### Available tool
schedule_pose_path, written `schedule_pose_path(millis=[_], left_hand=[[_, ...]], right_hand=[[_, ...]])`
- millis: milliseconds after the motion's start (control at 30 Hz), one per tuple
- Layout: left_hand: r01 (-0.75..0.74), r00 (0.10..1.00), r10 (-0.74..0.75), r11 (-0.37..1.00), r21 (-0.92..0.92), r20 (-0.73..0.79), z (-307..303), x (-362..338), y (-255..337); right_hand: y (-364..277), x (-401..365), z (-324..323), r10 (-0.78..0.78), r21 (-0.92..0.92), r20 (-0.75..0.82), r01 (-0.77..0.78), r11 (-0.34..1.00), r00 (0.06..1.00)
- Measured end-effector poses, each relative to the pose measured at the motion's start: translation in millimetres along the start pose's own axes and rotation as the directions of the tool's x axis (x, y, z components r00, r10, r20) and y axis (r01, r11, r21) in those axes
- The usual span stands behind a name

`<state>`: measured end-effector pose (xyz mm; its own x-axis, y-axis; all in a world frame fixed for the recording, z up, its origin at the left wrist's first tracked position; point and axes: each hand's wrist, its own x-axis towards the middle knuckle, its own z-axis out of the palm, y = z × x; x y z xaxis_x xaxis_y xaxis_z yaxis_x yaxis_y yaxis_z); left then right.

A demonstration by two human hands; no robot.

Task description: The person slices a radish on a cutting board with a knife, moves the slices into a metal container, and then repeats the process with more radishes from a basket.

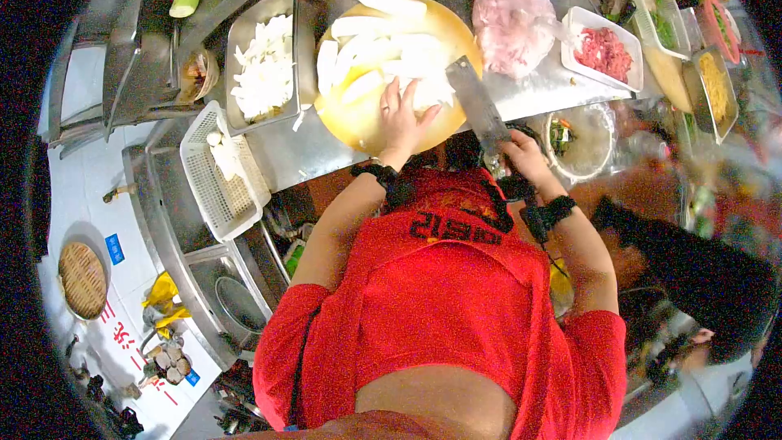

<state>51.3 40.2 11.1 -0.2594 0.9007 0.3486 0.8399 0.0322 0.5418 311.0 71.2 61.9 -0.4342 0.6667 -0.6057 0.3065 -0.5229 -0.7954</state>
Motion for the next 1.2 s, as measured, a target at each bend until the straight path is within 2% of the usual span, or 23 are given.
schedule_pose_path(millis=[67, 133, 167, 200, 400, 467, 500, 633, 733, 800, 867, 900, 933, 1000, 1033, 1100, 1133, 1200], left_hand=[[0.061, 0.998, -0.061, 0.998, 0.023, -0.002, 0, 2, 11], [0.069, 0.998, -0.069, 0.997, 0.032, -0.007, 2, 1, 14], [0.075, 0.997, -0.074, 0.996, 0.043, -0.019, 2, 1, 14], [0.076, 0.997, -0.076, 0.996, 0.044, -0.016, 3, 1, 15], [0.176, 0.981, -0.182, 0.981, -0.078, -0.075, -11, 0, 16], [0.16, 0.969, -0.193, 0.967, -0.196, -0.157, -18, 3, 15], [0.098, 0.935, -0.193, 0.947, -0.306, -0.299, -14, 6, 12], [0.039, 0.877, -0.157, 0.965, -0.26, -0.454, -71, 38, 5], [0.008, 0.833, -0.11, 0.982, -0.187, -0.542, -128, 79, -16], [0.054, 0.786, -0.095, 0.995, -0.084, -0.611, -156, 107, -37], [0.062, 0.825, -0.169, 0.976, -0.209, -0.54, -179, 132, -76], [0.193, 0.873, -0.239, 0.97, -0.149, -0.425, -176, 142, -122], [0.19, 0.87, -0.237, 0.97, -0.149, -0.432, -184, 139, -136], [0.367, 0.892, -0.331, 0.928, 0.065, -0.308, -195, 141, -150], [0.363, 0.894, -0.329, 0.93, 0.062, -0.305, -200, 141, -149], [0.257, 0.894, -0.268, 0.963, -0.078, -0.36, -205, 129, -140], [0.258, 0.898, -0.27, 0.963, -0.082, -0.348, -202, 122, -131], [0.208, 0.918, -0.307, 0.912, -0.353, -0.252, -191, 108, -105]], right_hand=[[-4, -4, 13, 0.026, 0.04, 0.067, -0.029, 0.999, 0.997], [0, -1, 28, 0.005, -0.034, 0.141, 0.0, 0.999, 0.99], [-1, -1, 32, 0.081, -0.082, 0.178, -0.068, 0.994, 0.981], [-7, -4, 41, 0.078, -0.008, 0.213, -0.079, 0.997, 0.974], [-17, -4, 60, 0.075, -0.058, 0.303, -0.06, 0.996, 0.95], [-23, -6, 62, -0.001, -0.089, 0.327, 0.032, 0.995, 0.945], [-30, -7, 65, -0.013, -0.126, 0.32, 0.057, 0.99, 0.947], [-99, -12, 91, -0.039, -0.213, 0.365, 0.124, 0.969, 0.93], [-144, 8, 121, -0.206, -0.209, 0.446, 0.325, 0.922, 0.871], [-172, 19, 147, -0.227, -0.215, 0.431, 0.344, 0.914, 0.873], [-186, 27, 158, -0.24, -0.223, 0.419, 0.356, 0.908, 0.876], [-188, 31, 161, -0.275, -0.239, 0.383, 0.383, 0.892, 0.882], [-188, 35, 163, -0.311, -0.256, 0.345, 0.408, 0.876, 0.886], [-177, 39, 147, -0.349, -0.233, 0.343, 0.439, 0.867, 0.872], [-172, 35, 138, -0.369, -0.271, 0.306, 0.452, 0.85, 0.877], [-158, 28, 114, -0.378, -0.31, 0.259, 0.447, 0.839, 0.889], [-149, 26, 101, -0.332, -0.308, 0.269, 0.407, 0.86, 0.904], [-133, 20, 87, -0.285, -0.305, 0.268, 0.362, 0.881, 0.92]])
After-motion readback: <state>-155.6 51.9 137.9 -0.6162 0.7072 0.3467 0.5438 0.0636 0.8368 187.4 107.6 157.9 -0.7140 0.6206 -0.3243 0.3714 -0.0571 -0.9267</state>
